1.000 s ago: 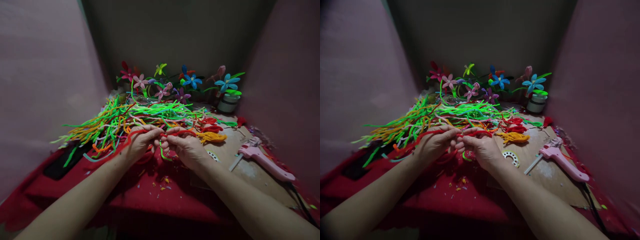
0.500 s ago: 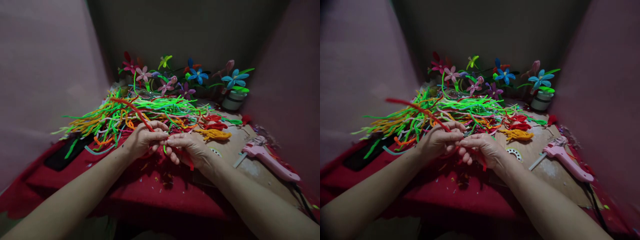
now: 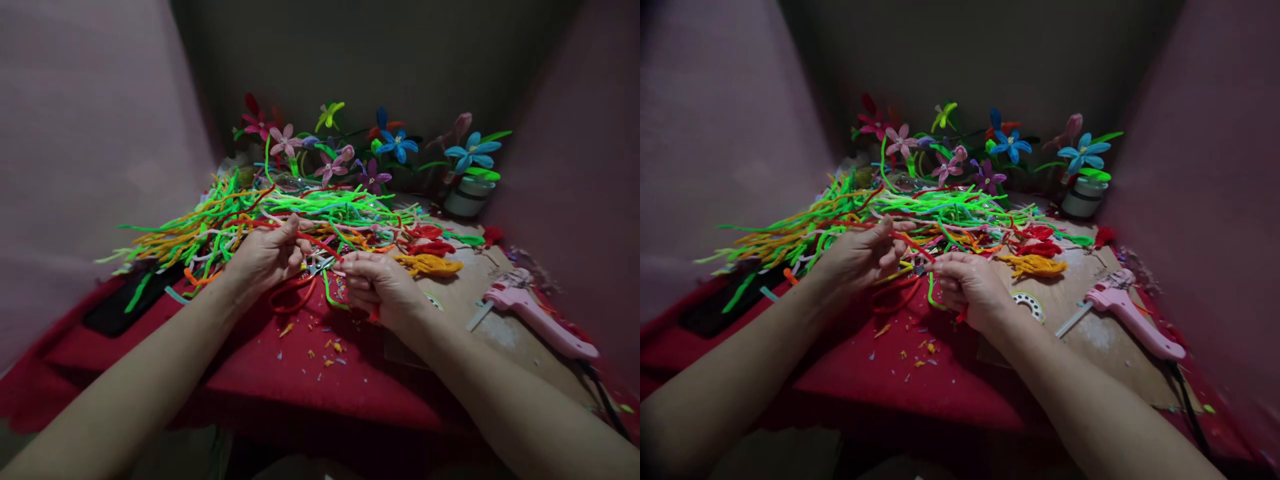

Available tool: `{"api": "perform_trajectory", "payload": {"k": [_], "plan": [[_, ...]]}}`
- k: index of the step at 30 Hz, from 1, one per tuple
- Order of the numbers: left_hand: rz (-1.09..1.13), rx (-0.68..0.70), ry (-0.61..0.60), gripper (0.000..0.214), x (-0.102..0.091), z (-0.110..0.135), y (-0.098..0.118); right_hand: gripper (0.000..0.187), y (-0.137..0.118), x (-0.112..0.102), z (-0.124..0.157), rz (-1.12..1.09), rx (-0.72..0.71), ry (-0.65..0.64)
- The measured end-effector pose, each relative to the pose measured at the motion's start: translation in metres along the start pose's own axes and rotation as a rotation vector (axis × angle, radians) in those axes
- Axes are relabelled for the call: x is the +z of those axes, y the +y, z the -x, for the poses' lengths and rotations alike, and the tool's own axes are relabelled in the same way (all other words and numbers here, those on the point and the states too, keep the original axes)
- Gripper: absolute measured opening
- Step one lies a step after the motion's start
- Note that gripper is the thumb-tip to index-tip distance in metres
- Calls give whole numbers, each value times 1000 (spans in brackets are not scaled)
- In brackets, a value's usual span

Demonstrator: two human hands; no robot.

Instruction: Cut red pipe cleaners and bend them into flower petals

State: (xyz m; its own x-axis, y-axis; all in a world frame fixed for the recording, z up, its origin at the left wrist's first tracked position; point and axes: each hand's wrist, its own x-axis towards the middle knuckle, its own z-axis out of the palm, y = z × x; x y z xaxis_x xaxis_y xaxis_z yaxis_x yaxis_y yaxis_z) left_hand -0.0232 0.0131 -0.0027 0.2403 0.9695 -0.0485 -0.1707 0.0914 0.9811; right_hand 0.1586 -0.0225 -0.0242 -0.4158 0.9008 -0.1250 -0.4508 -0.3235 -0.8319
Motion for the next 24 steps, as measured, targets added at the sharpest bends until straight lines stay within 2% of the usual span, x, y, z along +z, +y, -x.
{"api": "perform_trajectory", "payload": {"k": [2, 4, 7, 9, 11, 15, 20, 24], "plan": [[-298, 28, -24, 29, -10, 0, 5, 8, -3, -5, -2, -18, -111, 48], [-720, 66, -99, 26, -19, 2, 7, 9, -5, -8, -4, -21, -177, 91], [-1301, 152, -231, 20, -26, 7, 4, 10, -5, -11, -6, -4, -200, 128], [-1531, 188, -271, 16, -26, 10, 1, 11, -5, -11, -7, 8, -200, 143], [-1622, 199, -292, 15, -25, 12, -1, 11, -4, -11, -8, 15, -195, 153], [-1603, 211, -331, 17, -22, 15, 3, 11, -4, -11, -8, 11, -192, 170], [-1561, 138, -261, 30, -22, 21, 13, 12, -5, -11, -8, 7, -194, 181], [-1534, 143, -227, 33, -30, 21, 15, 12, -3, -12, -9, -14, -196, 199]]}}
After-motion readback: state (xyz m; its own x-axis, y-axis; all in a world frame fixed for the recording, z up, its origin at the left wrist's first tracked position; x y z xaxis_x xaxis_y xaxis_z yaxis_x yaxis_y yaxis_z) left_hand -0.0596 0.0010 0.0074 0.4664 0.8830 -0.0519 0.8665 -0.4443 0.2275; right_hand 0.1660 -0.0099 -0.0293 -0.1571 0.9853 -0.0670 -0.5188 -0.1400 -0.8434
